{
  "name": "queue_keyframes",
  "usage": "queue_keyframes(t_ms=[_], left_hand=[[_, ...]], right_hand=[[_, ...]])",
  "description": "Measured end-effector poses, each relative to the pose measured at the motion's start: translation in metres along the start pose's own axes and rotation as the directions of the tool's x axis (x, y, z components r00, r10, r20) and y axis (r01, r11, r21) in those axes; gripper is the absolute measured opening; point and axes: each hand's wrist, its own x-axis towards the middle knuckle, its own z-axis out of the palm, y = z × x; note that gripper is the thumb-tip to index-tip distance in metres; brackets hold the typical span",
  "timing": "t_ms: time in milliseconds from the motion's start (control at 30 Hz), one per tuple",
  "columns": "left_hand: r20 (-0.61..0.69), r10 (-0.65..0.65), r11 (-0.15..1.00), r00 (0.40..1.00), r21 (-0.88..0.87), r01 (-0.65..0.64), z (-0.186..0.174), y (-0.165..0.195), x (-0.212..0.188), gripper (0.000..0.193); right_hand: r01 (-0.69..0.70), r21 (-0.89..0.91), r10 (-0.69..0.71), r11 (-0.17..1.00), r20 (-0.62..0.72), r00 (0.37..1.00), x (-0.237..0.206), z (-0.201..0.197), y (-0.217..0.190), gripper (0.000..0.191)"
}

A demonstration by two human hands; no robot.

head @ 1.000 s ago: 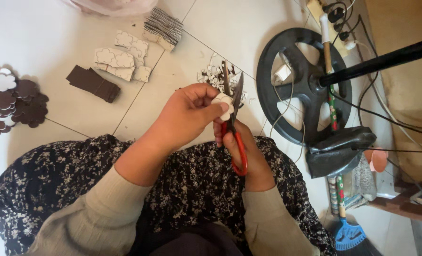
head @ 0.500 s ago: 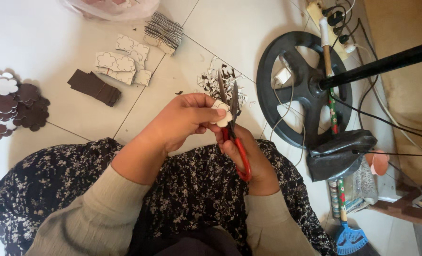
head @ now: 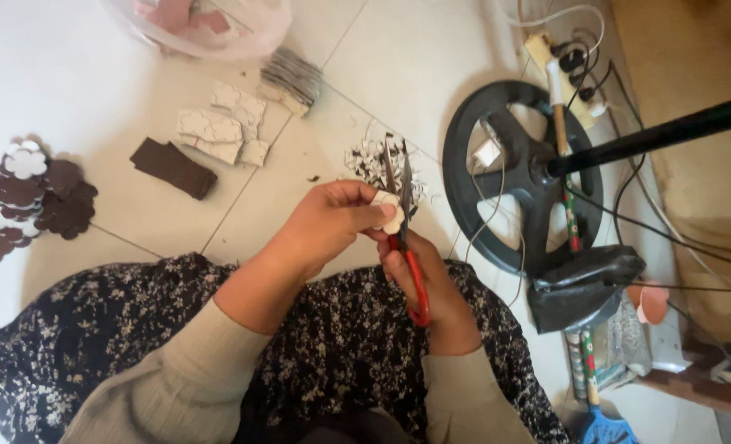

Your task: The person sits on the floor and uses red-handled scissors to cut cloud-shaped pieces from white paper. They handle the paper with one hand and the scissors with the other, trimming the edges to match the outline.

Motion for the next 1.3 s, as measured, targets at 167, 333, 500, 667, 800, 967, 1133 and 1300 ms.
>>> queue_keyframes(t_ms=[167, 333, 500, 667, 800, 967, 1133, 1300], left_hand=[[-0.022, 0.032, 0.998, 0.999, -0.058, -0.034, 0.001, -0.007, 0.003, 0.014], [-0.024, 0.068, 0.997, 0.997, -0.038, -0.069, -0.001, -0.013, 0.007, 0.013], [-0.08, 0.087, 0.994, 0.993, 0.077, -0.081, -0.001, -0.011, 0.006, 0.013], [-0.105, 0.119, 0.984, 0.987, 0.143, -0.103, -0.002, -0.007, 0.003, 0.014], [-0.107, 0.104, 0.988, 0.989, 0.128, -0.09, -0.001, -0.005, 0.002, 0.014], [-0.142, 0.119, 0.986, 0.983, 0.136, -0.1, 0.001, -0.004, 0.0, 0.014], [-0.166, 0.114, 0.993, 0.979, 0.062, -0.105, 0.005, -0.009, 0.004, 0.013], [-0.157, 0.142, 0.99, 0.977, 0.001, -0.143, 0.005, -0.014, 0.007, 0.012]], right_hand=[[-0.016, -0.044, 0.012, 0.999, -0.096, 0.995, 0.001, 0.007, -0.002, 0.07], [0.017, -0.06, -0.022, 0.998, -0.091, 0.996, 0.001, 0.005, 0.004, 0.067], [-0.04, -0.121, 0.032, 0.992, -0.068, 0.997, -0.001, -0.001, 0.009, 0.052], [-0.042, -0.117, 0.036, 0.992, -0.047, 0.998, 0.0, -0.003, 0.006, 0.046], [-0.012, -0.069, 0.011, 0.998, -0.006, 1.0, 0.0, -0.003, 0.004, 0.046], [-0.064, -0.06, 0.063, 0.996, -0.028, 0.998, 0.0, -0.001, 0.007, 0.051], [-0.051, -0.065, 0.044, 0.997, -0.101, 0.994, 0.003, 0.006, 0.01, 0.055], [0.003, -0.013, -0.004, 1.0, -0.094, 0.996, 0.006, 0.01, 0.012, 0.052]])
